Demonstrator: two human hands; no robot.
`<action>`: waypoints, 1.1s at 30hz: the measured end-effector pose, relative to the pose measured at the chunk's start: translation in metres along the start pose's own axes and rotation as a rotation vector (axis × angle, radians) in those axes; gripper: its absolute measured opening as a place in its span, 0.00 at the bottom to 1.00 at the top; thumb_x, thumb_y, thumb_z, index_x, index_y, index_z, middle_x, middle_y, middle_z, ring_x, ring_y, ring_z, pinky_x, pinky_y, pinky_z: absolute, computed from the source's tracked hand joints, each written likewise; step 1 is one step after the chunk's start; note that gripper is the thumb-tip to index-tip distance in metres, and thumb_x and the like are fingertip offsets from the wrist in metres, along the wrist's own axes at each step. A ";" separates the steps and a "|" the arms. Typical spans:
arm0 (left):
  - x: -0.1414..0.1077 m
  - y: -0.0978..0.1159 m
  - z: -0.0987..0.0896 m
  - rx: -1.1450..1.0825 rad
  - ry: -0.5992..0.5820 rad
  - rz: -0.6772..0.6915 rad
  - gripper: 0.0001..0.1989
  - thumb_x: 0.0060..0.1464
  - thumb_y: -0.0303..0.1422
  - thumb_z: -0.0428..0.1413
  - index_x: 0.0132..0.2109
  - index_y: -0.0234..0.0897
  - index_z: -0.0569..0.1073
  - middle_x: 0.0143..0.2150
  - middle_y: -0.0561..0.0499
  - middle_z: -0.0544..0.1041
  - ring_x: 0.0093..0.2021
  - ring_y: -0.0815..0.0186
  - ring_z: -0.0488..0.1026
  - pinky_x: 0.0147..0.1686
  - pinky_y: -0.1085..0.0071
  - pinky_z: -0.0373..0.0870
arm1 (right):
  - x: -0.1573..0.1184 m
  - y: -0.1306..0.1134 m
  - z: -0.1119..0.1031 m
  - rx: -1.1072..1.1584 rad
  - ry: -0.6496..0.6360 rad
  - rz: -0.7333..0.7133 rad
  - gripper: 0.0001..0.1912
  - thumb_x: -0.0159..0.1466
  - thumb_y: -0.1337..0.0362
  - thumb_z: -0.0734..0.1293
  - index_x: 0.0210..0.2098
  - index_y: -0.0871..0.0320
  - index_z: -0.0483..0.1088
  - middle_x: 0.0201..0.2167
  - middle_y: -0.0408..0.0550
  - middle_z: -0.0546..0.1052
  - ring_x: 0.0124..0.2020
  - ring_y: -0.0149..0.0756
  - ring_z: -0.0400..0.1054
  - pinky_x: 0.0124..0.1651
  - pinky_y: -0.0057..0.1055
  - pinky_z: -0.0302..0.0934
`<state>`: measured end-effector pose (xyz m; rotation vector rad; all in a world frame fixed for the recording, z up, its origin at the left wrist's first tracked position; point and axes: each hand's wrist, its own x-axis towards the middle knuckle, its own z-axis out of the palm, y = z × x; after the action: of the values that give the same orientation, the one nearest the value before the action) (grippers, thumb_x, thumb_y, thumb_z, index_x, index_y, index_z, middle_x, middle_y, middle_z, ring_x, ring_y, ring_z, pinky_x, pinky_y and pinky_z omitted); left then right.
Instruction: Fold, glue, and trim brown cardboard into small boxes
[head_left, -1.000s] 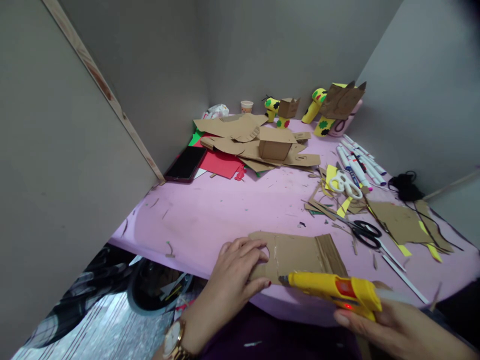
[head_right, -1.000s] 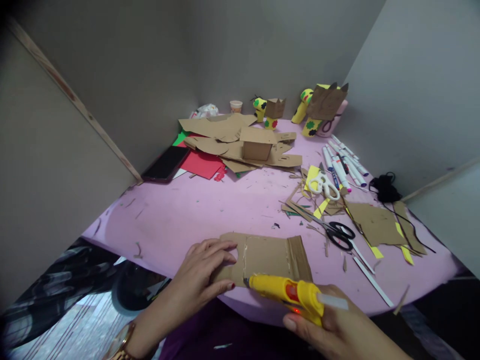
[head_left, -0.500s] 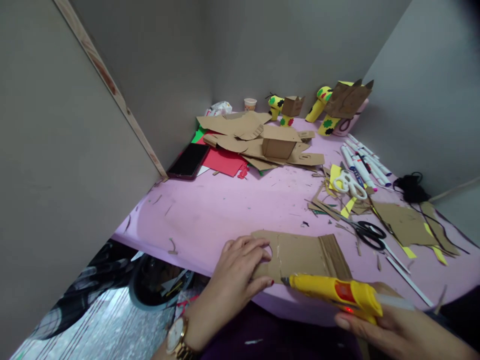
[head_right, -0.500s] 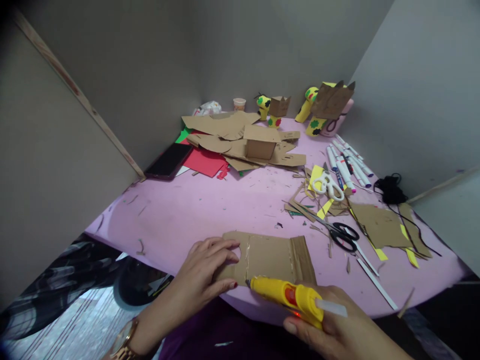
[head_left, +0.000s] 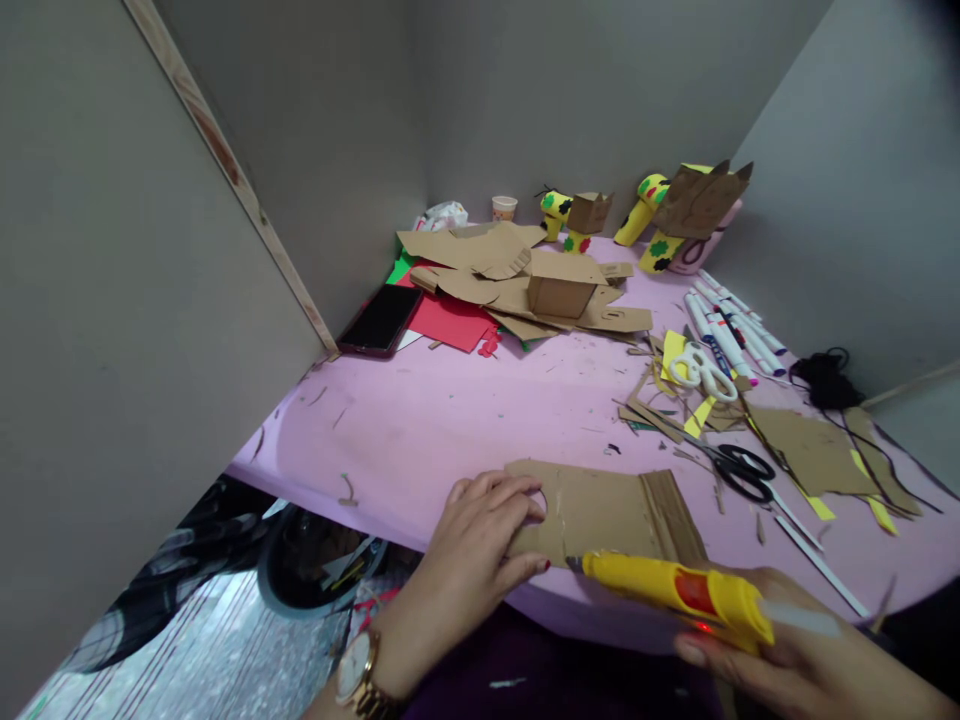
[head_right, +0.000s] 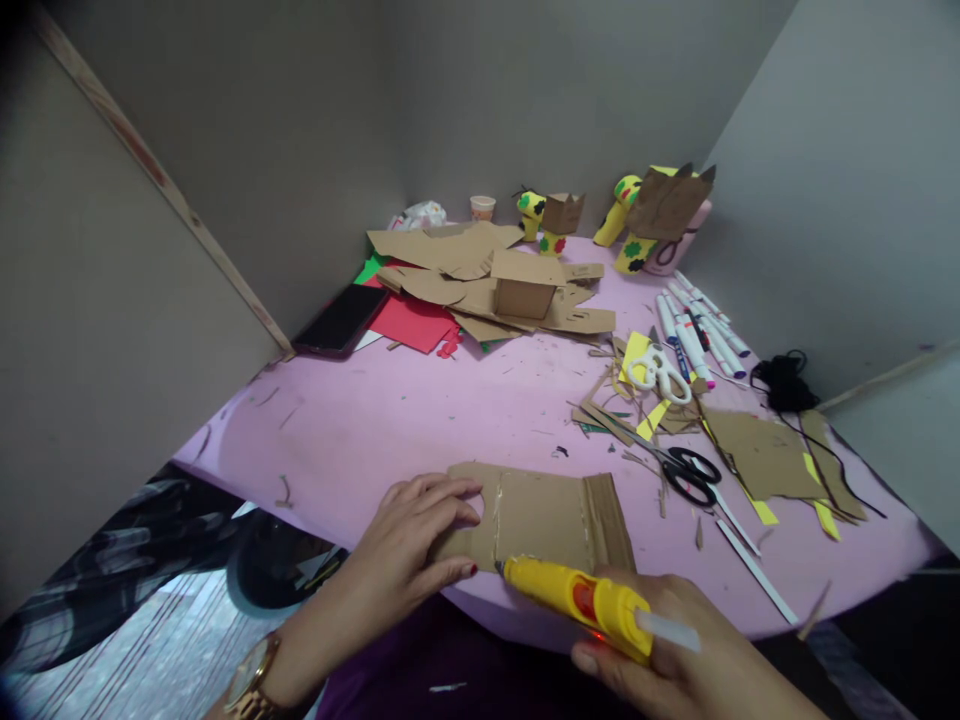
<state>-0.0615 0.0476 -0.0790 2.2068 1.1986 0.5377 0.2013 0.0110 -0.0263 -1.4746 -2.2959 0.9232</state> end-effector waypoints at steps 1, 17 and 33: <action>0.000 0.000 0.000 0.000 0.003 0.001 0.17 0.51 0.34 0.65 0.46 0.43 0.69 0.59 0.49 0.72 0.58 0.52 0.64 0.55 0.53 0.59 | 0.000 0.001 0.000 -0.011 -0.003 -0.011 0.07 0.61 0.58 0.67 0.30 0.51 0.76 0.23 0.38 0.81 0.22 0.34 0.75 0.27 0.21 0.69; -0.002 0.001 0.000 0.003 -0.004 0.001 0.15 0.52 0.33 0.64 0.46 0.42 0.69 0.60 0.49 0.71 0.59 0.53 0.63 0.56 0.54 0.59 | -0.002 0.001 -0.001 0.045 -0.029 0.031 0.09 0.60 0.55 0.67 0.30 0.49 0.78 0.23 0.39 0.81 0.21 0.36 0.75 0.25 0.24 0.70; 0.000 0.000 -0.001 0.000 0.002 -0.002 0.16 0.51 0.34 0.65 0.45 0.43 0.69 0.60 0.50 0.72 0.58 0.53 0.64 0.55 0.54 0.59 | -0.006 0.007 0.001 -0.003 -0.005 0.006 0.11 0.61 0.54 0.67 0.33 0.51 0.79 0.25 0.40 0.82 0.23 0.33 0.76 0.27 0.17 0.69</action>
<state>-0.0620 0.0477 -0.0785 2.2048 1.2019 0.5399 0.2090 0.0073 -0.0308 -1.4830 -2.2980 0.9266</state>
